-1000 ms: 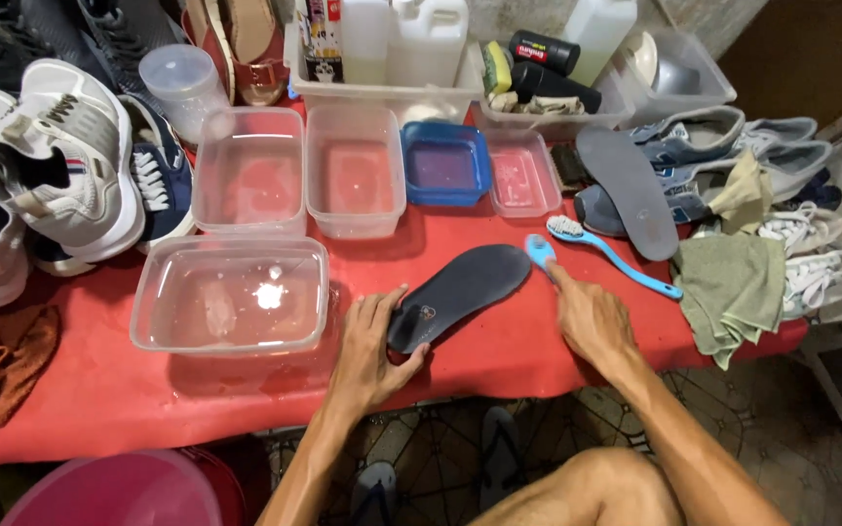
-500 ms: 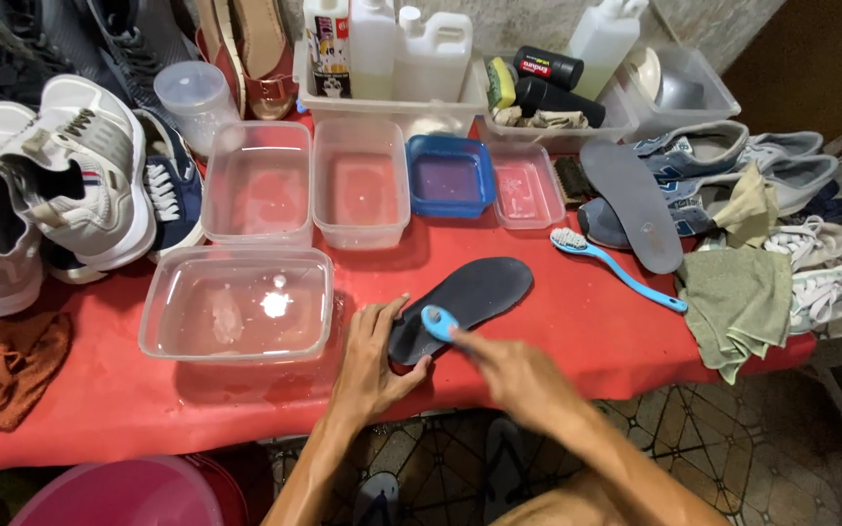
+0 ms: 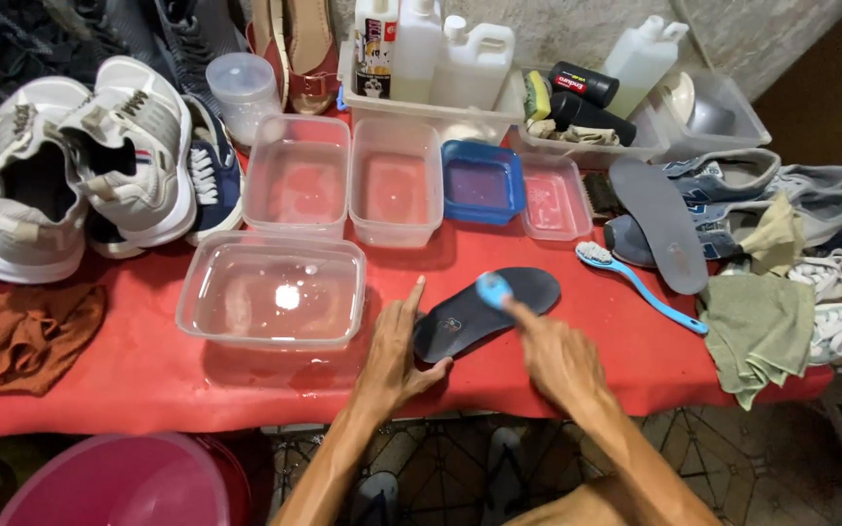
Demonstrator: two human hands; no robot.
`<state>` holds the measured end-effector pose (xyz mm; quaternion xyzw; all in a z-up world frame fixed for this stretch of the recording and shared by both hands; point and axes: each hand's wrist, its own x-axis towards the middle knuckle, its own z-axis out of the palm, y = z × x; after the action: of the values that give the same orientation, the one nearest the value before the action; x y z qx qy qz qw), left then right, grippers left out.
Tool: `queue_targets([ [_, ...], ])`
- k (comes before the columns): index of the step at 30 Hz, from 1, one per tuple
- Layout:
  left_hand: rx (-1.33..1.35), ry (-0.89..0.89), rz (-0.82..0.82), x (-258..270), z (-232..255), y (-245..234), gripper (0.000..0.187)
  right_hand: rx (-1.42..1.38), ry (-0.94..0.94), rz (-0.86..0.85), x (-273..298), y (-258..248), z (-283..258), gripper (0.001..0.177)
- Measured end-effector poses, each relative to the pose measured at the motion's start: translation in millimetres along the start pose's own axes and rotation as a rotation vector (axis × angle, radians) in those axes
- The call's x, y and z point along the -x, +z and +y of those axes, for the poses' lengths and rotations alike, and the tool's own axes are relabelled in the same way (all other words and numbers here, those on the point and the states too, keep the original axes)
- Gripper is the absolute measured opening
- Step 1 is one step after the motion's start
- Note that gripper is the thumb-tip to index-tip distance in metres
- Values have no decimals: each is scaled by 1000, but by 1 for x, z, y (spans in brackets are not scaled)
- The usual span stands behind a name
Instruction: The person is cleaning a shoe insole by applying liquid and scrubbing it with a small brush.
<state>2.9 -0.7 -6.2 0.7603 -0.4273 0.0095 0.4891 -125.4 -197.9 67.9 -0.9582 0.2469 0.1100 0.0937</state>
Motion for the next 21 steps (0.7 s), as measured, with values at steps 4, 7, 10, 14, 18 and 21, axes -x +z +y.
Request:
queue_targets([
  [4, 23, -32, -40, -3, 7, -6, 114, 65, -126, 98, 24, 11, -21, 60],
  [7, 19, -3, -28, -3, 0, -1, 115, -66, -192, 69, 14, 14, -15, 60],
  [10, -10, 24, -1, 0, -2, 1, 115, -53, -2, 176, -18, 9, 8, 60],
  [14, -3, 16, -15, 2, -1, 0, 111, -172, -241, 28, 20, -1, -35, 81],
  [18, -22, 0, -14, -1, -1, 1, 115, -176, -73, -71, -1, 1, 0, 66],
  [21, -14, -8, -23, 1, 2, -2, 114, 57, -18, 351, -10, 20, 20, 58],
])
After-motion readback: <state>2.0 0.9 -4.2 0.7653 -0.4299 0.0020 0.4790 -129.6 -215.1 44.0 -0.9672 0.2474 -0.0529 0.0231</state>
